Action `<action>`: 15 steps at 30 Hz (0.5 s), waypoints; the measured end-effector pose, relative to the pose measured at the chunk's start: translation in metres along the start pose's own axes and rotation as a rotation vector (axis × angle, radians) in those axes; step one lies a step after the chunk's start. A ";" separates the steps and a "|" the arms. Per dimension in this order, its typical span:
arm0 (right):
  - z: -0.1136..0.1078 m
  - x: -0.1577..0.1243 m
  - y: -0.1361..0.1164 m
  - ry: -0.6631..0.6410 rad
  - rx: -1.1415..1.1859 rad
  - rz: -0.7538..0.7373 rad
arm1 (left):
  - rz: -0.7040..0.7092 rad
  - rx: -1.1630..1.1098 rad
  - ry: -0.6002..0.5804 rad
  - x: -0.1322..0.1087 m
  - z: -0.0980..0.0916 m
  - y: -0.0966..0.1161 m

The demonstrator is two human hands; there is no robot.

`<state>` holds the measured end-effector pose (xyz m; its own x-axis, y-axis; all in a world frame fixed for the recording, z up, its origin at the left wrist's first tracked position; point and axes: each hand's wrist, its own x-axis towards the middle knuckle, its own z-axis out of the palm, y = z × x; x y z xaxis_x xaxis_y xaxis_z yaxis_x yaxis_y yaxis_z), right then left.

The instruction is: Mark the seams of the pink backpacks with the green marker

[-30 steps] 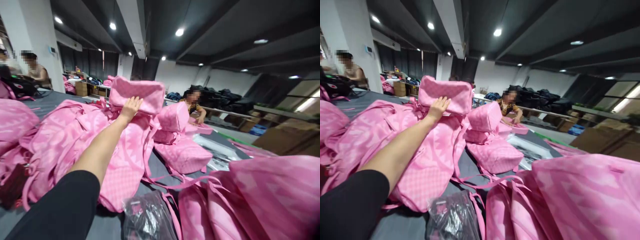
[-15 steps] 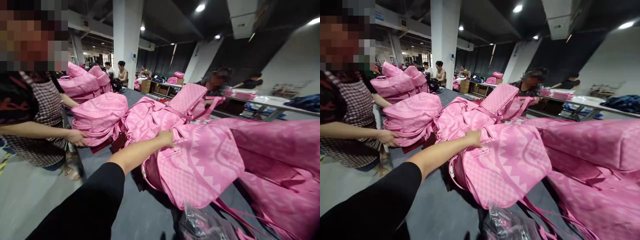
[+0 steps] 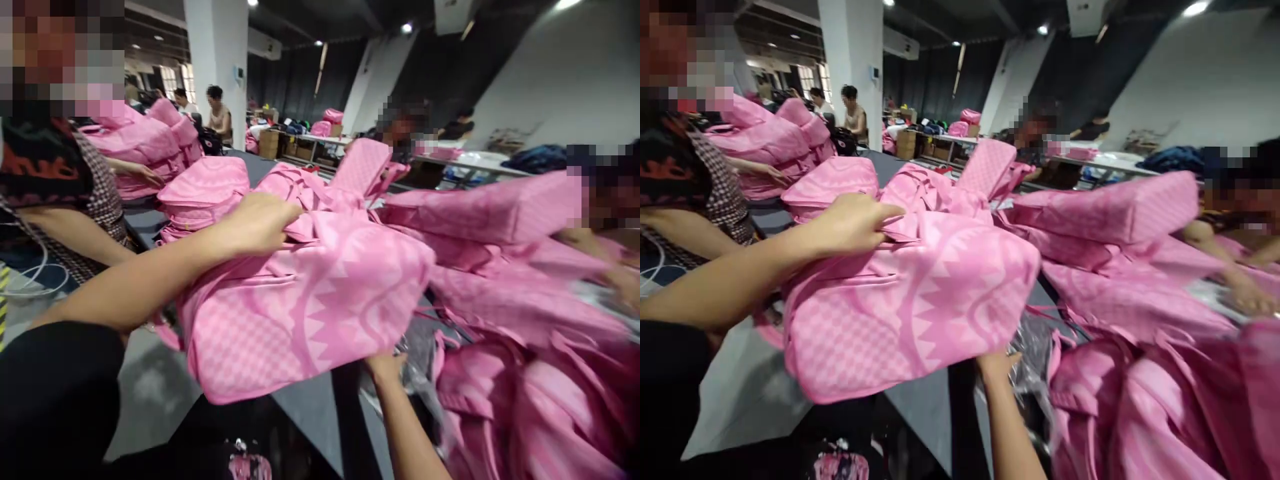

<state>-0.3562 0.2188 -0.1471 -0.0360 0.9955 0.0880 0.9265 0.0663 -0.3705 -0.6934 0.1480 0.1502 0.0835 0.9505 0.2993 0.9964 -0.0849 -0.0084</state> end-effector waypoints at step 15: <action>-0.013 -0.197 -0.050 -0.024 0.662 0.224 | -0.358 -0.927 -0.379 -0.104 0.132 -0.085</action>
<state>-0.3906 0.0181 -0.1341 0.1138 0.9908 -0.0738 0.4899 -0.1206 -0.8634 -0.7849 0.0955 -0.0059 -0.0528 0.9827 -0.1777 0.5746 0.1755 0.7994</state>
